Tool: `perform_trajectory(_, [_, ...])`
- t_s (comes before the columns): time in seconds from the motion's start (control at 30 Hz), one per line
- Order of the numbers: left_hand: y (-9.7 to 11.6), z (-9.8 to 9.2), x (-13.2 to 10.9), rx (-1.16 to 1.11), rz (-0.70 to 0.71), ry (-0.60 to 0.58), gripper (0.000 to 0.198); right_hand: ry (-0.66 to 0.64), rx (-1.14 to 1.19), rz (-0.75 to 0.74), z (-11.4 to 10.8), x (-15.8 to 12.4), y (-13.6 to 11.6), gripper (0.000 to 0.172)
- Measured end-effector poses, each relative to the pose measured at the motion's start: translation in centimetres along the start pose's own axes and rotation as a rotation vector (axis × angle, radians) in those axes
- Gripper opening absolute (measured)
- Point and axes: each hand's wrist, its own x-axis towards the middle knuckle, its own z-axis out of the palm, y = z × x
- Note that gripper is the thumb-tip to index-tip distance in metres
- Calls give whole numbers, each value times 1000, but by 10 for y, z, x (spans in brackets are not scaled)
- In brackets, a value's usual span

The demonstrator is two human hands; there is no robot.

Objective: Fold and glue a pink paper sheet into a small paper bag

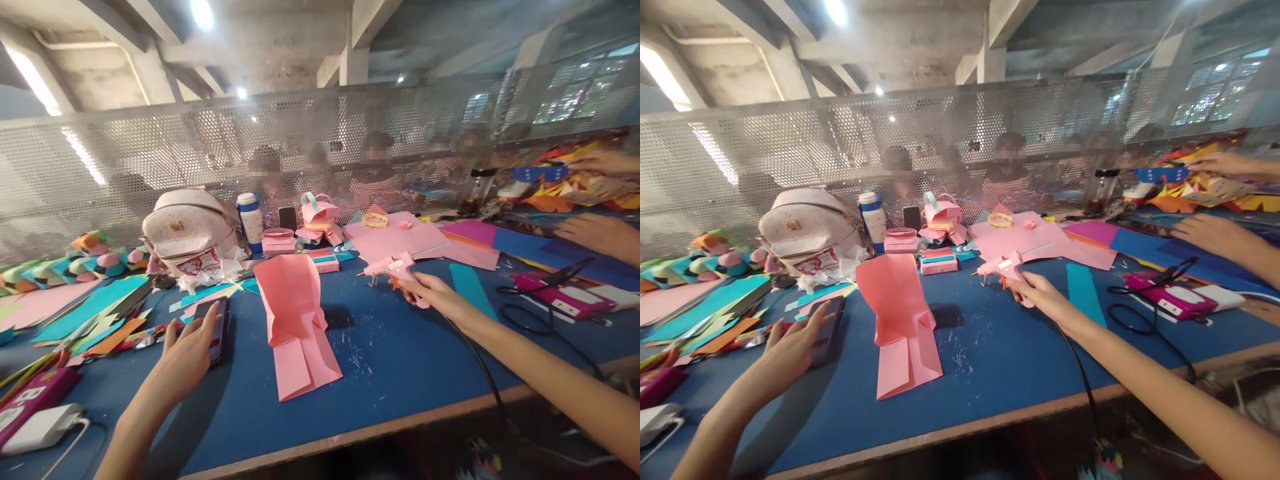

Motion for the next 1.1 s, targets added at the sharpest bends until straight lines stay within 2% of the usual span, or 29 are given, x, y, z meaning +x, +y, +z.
perform_trajectory(0.1, [12, -9, -5, 62, -6, 78, 70, -12, 7, 21, 0, -2, -2, 53])
perform_trajectory(0.2, [33, -30, -22, 93, -6, 244, 57, -39, -5, 36, -1, -1, 1, 54])
perform_trajectory(0.3, [56, -58, -39, 7, 97, 388, 44, -67, -26, 42, -3, 0, 6, 54])
perform_trajectory(0.4, [74, -81, -48, -143, 291, 438, 38, -79, -32, 40, -5, 0, 9, 54])
perform_trajectory(0.47, [82, -90, -48, -226, 386, 447, 33, -76, -26, 27, -7, -1, 9, 52])
perform_trajectory(0.57, [90, -92, -46, -313, 435, 407, 30, -68, -17, 12, -8, -3, 6, 50])
perform_trajectory(0.83, [120, -84, -37, -506, 481, 370, 27, -126, -46, 17, -6, 2, 3, 51])
perform_trajectory(1.1, [149, -70, -30, -439, 595, 414, 30, -187, -154, 8, -8, 11, 17, 54])
